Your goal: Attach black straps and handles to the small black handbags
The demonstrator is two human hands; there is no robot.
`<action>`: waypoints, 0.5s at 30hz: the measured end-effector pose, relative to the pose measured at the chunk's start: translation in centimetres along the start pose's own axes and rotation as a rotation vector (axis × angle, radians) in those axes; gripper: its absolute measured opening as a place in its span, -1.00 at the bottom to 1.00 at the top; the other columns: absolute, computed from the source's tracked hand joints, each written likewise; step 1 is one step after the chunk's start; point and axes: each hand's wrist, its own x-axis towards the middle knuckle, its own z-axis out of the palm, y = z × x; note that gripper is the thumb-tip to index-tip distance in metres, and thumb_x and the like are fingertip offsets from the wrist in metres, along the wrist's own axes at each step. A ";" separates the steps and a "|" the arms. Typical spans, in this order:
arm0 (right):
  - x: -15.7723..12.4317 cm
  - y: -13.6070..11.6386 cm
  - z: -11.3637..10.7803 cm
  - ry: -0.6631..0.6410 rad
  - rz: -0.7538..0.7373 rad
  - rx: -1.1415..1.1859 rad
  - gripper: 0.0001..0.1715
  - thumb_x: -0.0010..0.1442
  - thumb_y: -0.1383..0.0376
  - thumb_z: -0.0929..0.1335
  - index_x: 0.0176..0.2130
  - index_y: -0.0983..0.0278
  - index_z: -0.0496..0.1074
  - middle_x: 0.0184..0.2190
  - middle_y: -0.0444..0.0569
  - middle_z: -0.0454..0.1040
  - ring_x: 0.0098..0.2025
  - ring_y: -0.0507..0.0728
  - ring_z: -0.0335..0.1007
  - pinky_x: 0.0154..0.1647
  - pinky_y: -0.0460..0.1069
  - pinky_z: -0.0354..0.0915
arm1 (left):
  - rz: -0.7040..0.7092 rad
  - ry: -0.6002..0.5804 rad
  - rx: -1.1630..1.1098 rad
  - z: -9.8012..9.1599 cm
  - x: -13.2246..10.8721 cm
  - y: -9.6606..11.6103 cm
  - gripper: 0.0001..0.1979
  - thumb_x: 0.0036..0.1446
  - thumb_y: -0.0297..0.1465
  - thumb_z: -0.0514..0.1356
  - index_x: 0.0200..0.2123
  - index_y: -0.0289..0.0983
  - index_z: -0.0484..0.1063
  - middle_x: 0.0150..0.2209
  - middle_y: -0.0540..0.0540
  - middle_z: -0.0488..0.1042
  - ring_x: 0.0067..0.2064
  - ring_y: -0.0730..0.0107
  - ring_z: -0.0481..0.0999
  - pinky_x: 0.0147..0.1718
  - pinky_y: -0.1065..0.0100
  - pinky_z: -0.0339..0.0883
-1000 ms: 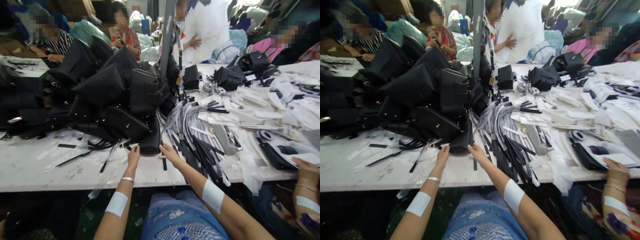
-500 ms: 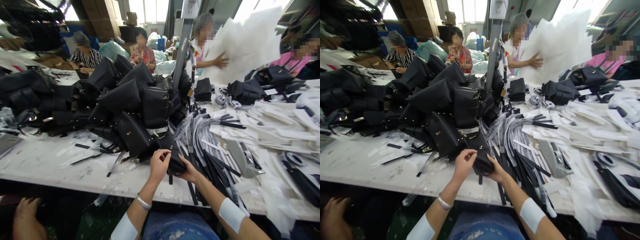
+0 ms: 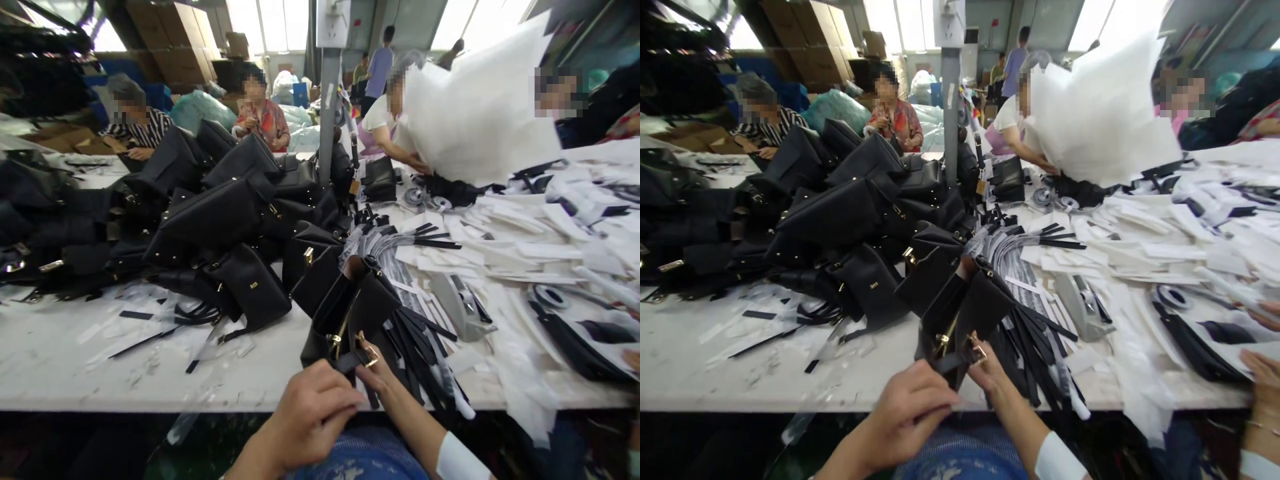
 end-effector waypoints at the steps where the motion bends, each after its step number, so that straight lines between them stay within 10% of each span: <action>1: 0.7 0.5 0.5 -0.005 -0.015 0.047 -0.51 -0.12 -0.21 0.38 -0.34 0.05 0.48 -0.26 -0.09 0.56 0.06 0.34 0.37 0.03 0.25 0.34 | -0.090 0.138 0.070 -0.5 -0.8 -0.5 -0.70 0.16 -0.47 0.16 -0.05 -0.10 0.46 -0.19 -0.10 0.56 -0.15 0.28 0.51 -0.15 0.28 0.38; 4: 2.0 2.6 2.5 -0.017 -0.018 0.275 -0.54 -0.18 -0.02 0.50 -0.31 0.16 0.49 -0.20 -0.05 0.55 0.10 0.30 0.34 0.11 0.18 0.29 | -0.483 0.501 0.263 -1.7 -2.2 -2.5 -0.40 0.13 -0.31 0.21 0.23 -0.08 0.15 0.18 -0.19 0.32 0.17 0.08 0.34 0.08 0.09 0.29; 7: 2.5 4.8 4.5 -0.108 0.066 0.446 -0.53 -0.19 0.12 0.54 -0.26 0.26 0.52 -0.18 0.01 0.55 0.05 0.29 0.38 0.13 0.15 0.26 | -0.694 0.395 0.330 -2.7 -2.0 -4.8 -0.14 0.05 -0.15 0.26 0.33 -0.09 -0.10 0.29 -0.20 0.16 0.27 -0.03 0.20 0.17 -0.02 0.17; 10: 3.0 6.7 5.7 -0.154 0.113 0.486 -0.50 -0.24 0.19 0.57 -0.24 0.28 0.53 -0.17 0.01 0.56 0.02 0.28 0.41 0.15 0.13 0.24 | -0.729 0.310 0.359 -3.6 -1.0 -7.4 -0.08 0.02 -0.11 0.26 0.35 -0.10 -0.16 0.12 -0.16 0.40 0.16 0.02 0.35 0.13 -0.01 0.21; 15: 4.5 8.8 6.2 -0.086 0.165 0.407 -0.33 -0.38 0.25 0.61 -0.19 0.28 0.50 -0.14 0.02 0.56 0.00 0.26 0.42 0.11 0.11 0.27 | -0.712 0.313 0.369 -3.8 -0.7 -12.3 -0.47 0.12 -0.09 0.15 0.12 -0.19 0.34 -0.16 -0.11 0.52 -0.06 0.15 0.50 0.02 0.12 0.32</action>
